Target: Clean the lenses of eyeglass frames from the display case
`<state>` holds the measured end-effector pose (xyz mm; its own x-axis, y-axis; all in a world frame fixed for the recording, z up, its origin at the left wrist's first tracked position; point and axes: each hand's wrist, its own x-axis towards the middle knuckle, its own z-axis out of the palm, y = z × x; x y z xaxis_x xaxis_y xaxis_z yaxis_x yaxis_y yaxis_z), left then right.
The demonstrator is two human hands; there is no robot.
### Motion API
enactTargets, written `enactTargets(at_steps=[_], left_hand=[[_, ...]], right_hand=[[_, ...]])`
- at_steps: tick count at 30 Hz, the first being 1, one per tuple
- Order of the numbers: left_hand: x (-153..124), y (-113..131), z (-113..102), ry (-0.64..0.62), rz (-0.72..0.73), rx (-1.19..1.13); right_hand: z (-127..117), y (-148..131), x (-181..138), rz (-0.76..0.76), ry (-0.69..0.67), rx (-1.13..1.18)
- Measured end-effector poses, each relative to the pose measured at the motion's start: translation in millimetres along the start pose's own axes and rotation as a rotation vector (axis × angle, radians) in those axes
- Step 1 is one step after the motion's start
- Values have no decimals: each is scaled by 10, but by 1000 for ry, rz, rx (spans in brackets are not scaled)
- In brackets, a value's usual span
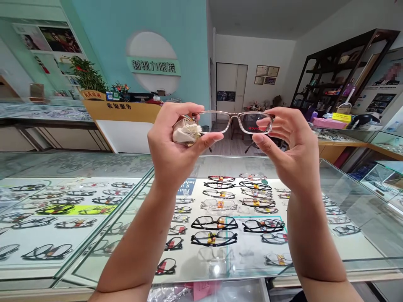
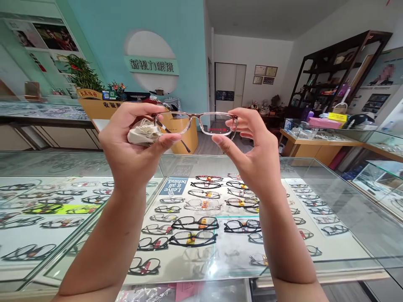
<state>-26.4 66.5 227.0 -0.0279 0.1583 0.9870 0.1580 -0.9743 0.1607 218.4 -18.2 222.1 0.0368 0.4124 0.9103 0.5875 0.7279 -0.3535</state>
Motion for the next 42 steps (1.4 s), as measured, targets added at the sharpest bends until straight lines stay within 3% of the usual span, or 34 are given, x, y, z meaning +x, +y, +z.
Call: enactTargets(at_steps=[5,9,19,24,42], left_hand=[[-88,-92,131,132,-38,-110],[-123,-108,159,132,-133,-121],[-185,-38,235,182,-110,20],[-220,-90,249,202,-80,105],[-212,-55,313,224,-149,37]], right_hand=[[65,71,16,60,3,175],[87,89,17,70,30,235],[85,183,36,40,70,2],[152,208,25,87,119,19],[201,260,-10,75,118,-105]])
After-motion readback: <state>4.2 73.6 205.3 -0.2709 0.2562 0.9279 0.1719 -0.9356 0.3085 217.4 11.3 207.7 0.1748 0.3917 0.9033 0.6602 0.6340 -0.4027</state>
